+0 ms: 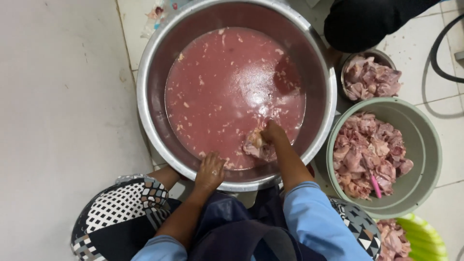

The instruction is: Washing and cleaning raw chicken pieces in a large basin of water

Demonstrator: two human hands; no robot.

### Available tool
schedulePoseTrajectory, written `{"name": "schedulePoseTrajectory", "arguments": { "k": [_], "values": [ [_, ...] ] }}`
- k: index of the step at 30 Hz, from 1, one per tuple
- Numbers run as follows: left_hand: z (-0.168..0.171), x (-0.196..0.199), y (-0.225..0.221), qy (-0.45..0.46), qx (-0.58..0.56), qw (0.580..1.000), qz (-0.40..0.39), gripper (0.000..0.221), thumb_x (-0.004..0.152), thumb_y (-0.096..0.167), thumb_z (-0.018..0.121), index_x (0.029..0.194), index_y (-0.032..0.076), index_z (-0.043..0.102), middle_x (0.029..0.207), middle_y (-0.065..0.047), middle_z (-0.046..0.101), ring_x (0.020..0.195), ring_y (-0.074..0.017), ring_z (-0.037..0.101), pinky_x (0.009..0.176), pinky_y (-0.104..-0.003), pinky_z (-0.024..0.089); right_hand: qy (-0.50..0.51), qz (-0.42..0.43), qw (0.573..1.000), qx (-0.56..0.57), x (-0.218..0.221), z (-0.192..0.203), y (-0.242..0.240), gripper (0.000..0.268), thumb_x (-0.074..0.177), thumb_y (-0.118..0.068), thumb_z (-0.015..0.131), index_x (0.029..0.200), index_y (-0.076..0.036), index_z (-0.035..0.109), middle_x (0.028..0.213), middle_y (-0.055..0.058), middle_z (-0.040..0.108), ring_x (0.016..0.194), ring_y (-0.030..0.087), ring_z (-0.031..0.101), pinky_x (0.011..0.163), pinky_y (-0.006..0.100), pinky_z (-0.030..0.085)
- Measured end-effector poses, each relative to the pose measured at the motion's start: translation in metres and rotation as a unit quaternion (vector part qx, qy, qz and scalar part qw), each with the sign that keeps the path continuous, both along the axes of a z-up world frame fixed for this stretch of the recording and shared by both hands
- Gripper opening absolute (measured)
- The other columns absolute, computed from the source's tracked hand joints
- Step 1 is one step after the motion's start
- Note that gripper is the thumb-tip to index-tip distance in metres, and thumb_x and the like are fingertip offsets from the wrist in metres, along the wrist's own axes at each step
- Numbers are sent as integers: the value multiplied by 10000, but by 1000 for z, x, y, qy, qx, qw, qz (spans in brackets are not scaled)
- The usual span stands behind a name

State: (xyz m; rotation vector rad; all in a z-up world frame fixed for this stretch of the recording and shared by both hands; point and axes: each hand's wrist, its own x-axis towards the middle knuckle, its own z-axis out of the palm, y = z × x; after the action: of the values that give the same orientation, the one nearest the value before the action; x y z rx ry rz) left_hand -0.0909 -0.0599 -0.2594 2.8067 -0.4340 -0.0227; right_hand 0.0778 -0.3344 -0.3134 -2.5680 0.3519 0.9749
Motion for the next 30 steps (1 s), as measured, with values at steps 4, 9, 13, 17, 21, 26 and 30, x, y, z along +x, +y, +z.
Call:
{"name": "schedulePoseTrajectory", "arguments": {
  "k": [4, 9, 13, 17, 21, 26, 30],
  "values": [
    [-2, 4, 0, -1, 0, 1000, -1, 247, 765, 251, 529, 978, 201, 643, 1162, -109, 545, 1177, -324, 473, 963, -471, 384, 4, 21, 1000, -12, 4, -3, 2, 576, 745, -470, 570, 1203, -156, 416, 1216, 193, 521, 1135, 381, 533, 953, 475, 420],
    [0, 0, 1, 10, 1, 1000, 6, 248, 770, 293, 509, 962, 209, 641, 1191, -105, 532, 1176, -313, 469, 959, -470, 381, -2, 117, 988, -96, 2, 56, 21, 708, 816, -560, 478, 1394, -177, 336, 1425, 236, 314, 1288, 457, 346, 1087, 505, 251],
    [-6, -1, 0, 17, -1, 1000, 1, 265, 768, 291, 509, 989, 211, 631, 1214, -103, 521, 1180, -315, 460, 951, -468, 384, 78, 38, 996, -12, 7, 14, 4, 578, 728, -374, 665, 1222, -125, 500, 1257, 231, 519, 1171, 396, 521, 990, 463, 401],
    [2, 2, -1, 21, -10, 1000, -4, 276, 765, 260, 514, 1001, 193, 640, 1214, -119, 520, 1185, -327, 450, 960, -474, 369, 78, 16, 997, 1, 13, -52, -11, 695, 711, -424, 692, 1259, -110, 401, 1406, 272, 331, 1263, 450, 402, 1007, 493, 370],
    [-12, 5, 1, 20, -11, 1000, -15, 256, 757, 263, 512, 968, 199, 643, 1191, -108, 533, 1175, -317, 452, 954, -462, 371, 66, 29, 997, -19, 15, -52, -12, 695, 759, -464, 640, 1310, -144, 362, 1431, 240, 269, 1256, 458, 402, 1010, 506, 372],
    [-11, 5, 0, -2, -19, 1000, -18, 247, 772, 249, 509, 968, 185, 646, 1177, -115, 536, 1162, -321, 463, 952, -457, 375, 37, 7, 999, 7, 3, -22, -5, 477, 842, -407, 567, 1191, -111, 430, 1428, 268, 285, 1265, 461, 403, 1038, 502, 349],
    [-8, 4, 1, -8, -19, 1000, -17, 263, 760, 244, 508, 972, 188, 653, 1181, -114, 539, 1160, -316, 465, 944, -453, 382, 6, 16, 1000, -3, 4, -59, -11, 511, 866, -468, 491, 1248, -139, 406, 1409, 269, 298, 1228, 481, 432, 1008, 530, 362]
  ]
}}
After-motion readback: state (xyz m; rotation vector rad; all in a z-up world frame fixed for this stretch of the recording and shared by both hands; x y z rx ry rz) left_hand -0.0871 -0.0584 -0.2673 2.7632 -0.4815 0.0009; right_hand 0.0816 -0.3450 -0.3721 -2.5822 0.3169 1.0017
